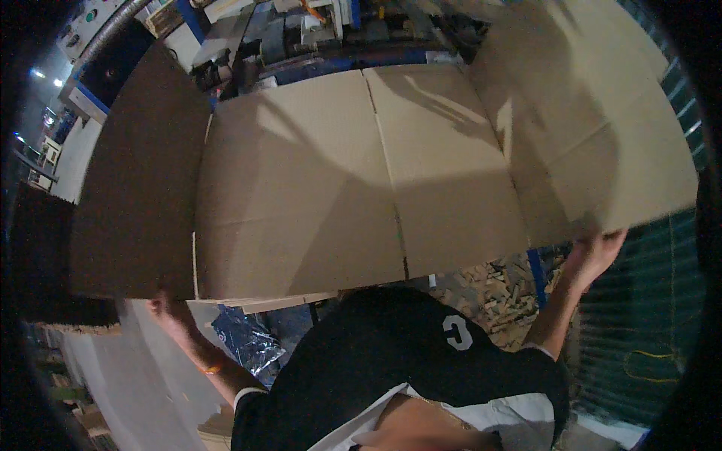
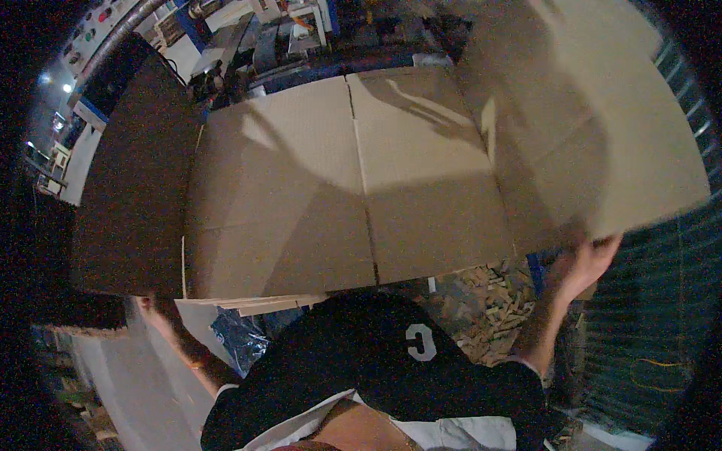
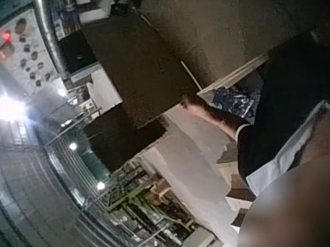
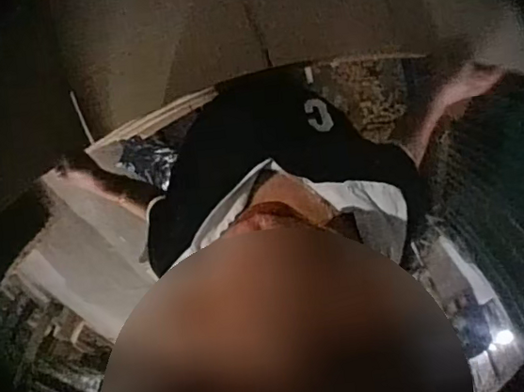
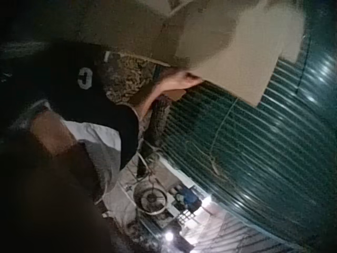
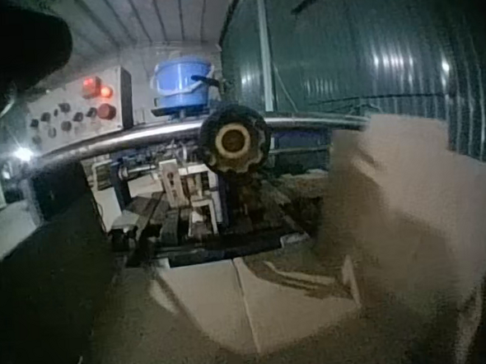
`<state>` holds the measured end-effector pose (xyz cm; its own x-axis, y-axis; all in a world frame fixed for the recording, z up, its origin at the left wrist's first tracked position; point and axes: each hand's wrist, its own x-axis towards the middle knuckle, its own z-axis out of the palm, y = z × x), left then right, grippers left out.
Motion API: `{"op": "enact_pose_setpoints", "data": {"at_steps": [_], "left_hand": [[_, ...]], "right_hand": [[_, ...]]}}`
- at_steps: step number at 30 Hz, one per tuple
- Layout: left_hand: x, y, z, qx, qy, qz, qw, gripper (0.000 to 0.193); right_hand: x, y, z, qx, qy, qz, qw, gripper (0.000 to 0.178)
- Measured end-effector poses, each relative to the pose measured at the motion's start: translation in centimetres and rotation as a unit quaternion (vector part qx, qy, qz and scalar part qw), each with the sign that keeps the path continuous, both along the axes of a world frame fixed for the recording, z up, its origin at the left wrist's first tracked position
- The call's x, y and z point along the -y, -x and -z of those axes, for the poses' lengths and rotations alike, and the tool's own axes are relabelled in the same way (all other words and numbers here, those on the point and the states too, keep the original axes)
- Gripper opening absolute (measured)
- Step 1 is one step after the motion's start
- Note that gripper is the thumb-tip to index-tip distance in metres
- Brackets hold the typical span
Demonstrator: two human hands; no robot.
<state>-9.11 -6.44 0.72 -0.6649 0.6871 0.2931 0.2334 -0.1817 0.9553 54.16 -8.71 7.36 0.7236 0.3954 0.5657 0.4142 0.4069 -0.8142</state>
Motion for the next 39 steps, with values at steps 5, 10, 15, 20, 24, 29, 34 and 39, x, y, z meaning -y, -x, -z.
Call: {"op": "enact_pose_setpoints", "data": {"at_steps": [5, 10, 15, 20, 24, 29, 34, 39], "left_hand": [[-0.1, -10.3, 1.0, -0.131, 0.023, 0.223, 0.966, 0.031], [-2.5, -13.5, -0.7, -0.602, 0.125, 0.298, 0.730, 0.039], [-4.6, -13.4, -1.5, -0.620, 0.110, 0.313, 0.711, 0.051], [-8.9, -13.0, -1.4, -0.600, 0.065, 0.312, 0.734, 0.062], [-15.3, -12.3, -1.6, -0.559, 0.038, 0.273, 0.782, 0.071], [-16.7, -11.4, -1.5, -0.515, 0.039, 0.273, 0.812, 0.076], [-13.1, -13.0, -1.2, -0.569, 0.122, 0.238, 0.778, 0.071], [-18.9, -15.1, -0.5, -0.499, 0.052, 0.255, 0.826, 0.063]], "right_hand": [[1.0, 7.6, 5.1, 0.445, 0.102, -0.204, 0.866, 0.026], [-2.0, 8.2, 6.9, 0.522, 0.190, -0.319, 0.768, 0.031], [-4.8, 5.7, 7.1, 0.555, 0.241, -0.383, 0.698, 0.041], [-11.3, 3.9, 5.9, 0.611, 0.304, -0.325, 0.655, 0.068], [-15.5, 6.5, 5.6, 0.668, 0.267, -0.297, 0.627, 0.073], [-16.2, 7.7, 6.6, 0.705, 0.242, -0.260, 0.614, 0.072], [-16.3, 4.3, 6.7, 0.732, 0.200, -0.255, 0.600, 0.071], [-22.6, 2.8, 6.7, 0.671, 0.341, -0.270, 0.600, 0.067]]}}
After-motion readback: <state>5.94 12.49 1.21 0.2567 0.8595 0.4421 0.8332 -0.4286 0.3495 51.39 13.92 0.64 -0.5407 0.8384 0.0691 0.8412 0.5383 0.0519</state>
